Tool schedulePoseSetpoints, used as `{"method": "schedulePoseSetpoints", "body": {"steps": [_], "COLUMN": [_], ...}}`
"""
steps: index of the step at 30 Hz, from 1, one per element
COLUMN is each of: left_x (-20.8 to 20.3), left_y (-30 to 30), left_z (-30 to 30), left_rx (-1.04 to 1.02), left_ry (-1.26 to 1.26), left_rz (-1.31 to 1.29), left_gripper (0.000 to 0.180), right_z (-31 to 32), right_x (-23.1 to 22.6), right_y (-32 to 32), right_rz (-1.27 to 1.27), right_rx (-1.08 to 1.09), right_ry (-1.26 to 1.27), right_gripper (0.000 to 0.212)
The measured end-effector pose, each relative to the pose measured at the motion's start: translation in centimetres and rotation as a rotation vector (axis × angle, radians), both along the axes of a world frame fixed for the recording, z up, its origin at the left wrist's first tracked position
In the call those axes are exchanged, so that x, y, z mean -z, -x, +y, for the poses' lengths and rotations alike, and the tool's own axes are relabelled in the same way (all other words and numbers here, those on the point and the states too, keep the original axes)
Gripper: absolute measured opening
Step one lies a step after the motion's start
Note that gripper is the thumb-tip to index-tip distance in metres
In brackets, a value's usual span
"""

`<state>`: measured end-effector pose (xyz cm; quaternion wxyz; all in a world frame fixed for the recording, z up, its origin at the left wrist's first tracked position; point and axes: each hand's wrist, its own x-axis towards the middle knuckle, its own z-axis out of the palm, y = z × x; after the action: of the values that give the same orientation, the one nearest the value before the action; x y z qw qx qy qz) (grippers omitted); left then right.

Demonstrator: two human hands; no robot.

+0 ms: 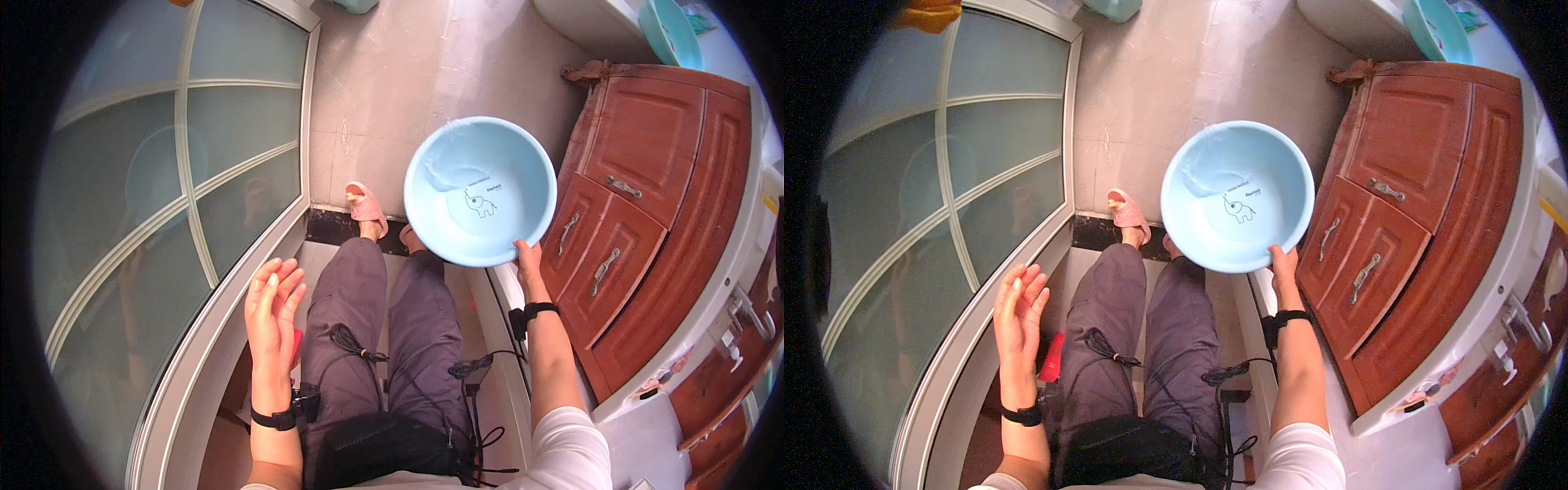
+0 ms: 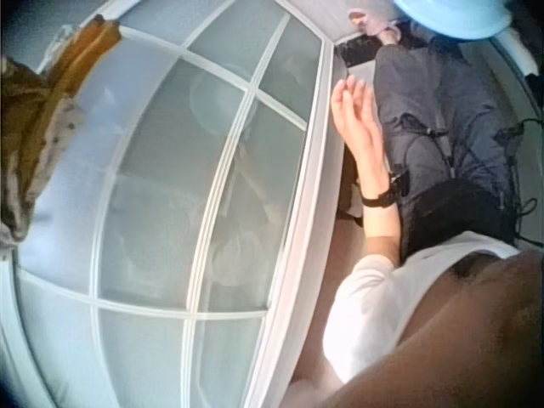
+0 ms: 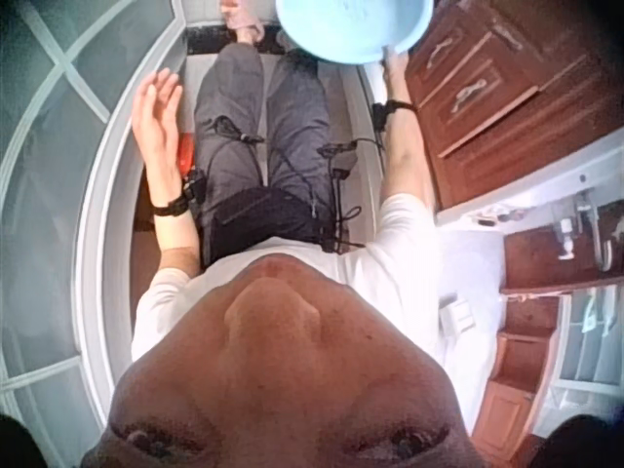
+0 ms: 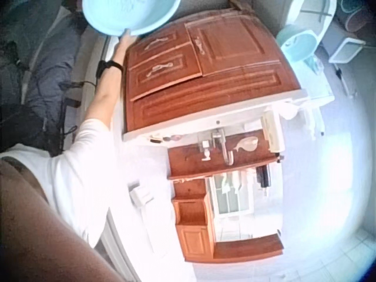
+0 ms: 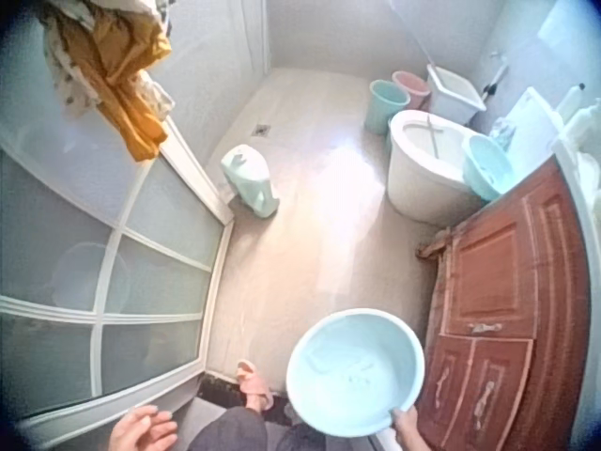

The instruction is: The person wrings out a yellow and white cloth in a blue basin at the sink, then hangs the cloth on a glass door. They repeatedly fill the basin with water from the tap and pour it onto the floor, then place the basin back in the sink.

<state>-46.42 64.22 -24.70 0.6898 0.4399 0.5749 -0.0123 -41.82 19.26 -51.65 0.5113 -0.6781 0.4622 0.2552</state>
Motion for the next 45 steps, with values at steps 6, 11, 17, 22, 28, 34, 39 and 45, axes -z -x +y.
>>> {"method": "schedulePoseSetpoints", "body": {"steps": [6, 11, 17, 22, 28, 34, 39, 45], "left_x": [-0.5, -0.8, -0.6, -0.6, -0.6, -0.8, -1.1, -1.0], "left_y": [-0.5, -1.0, -1.3, -1.3, -1.4, -1.3, -0.8, 0.3], "left_z": [0.6, 0.8, 0.8, 0.9, 0.9, 0.6, 1.0, 1.2], "left_rx": [-0.010, 0.003, 0.003, 0.007, 0.013, -0.011, -0.034, -0.091], "left_ry": [0.035, 0.054, 0.054, 0.044, 0.038, 0.082, 0.086, 0.088], "left_rz": [-0.041, -0.065, -0.042, -0.042, -0.024, -0.059, -0.081, -0.101], "left_gripper": [0.025, 0.024, 0.024, 0.024, 0.024, 0.023, 0.023, 0.026], "right_z": [0.7, 1.9, 4.4, 6.4, 8.1, 8.2, 5.6, 2.3], "right_x": [-3.0, -3.1, 0.1, 3.1, 1.3, -2.3, -3.8, -5.3], "right_y": [-0.9, -4.2, -6.7, -6.3, -4.8, -4.4, -4.4, -4.0], "right_rz": [-0.049, -0.134, -0.039, -0.106, -0.006, -0.081, -0.138, -0.171], "right_rx": [-0.165, -0.483, -0.649, -0.330, 0.099, 0.061, -0.072, -0.196], "right_ry": [0.390, 0.611, 0.556, 0.170, -0.268, -0.289, -0.120, -0.005], "right_gripper": [0.056, 0.074, 0.077, 0.057, 0.043, 0.043, 0.048, 0.045]}}
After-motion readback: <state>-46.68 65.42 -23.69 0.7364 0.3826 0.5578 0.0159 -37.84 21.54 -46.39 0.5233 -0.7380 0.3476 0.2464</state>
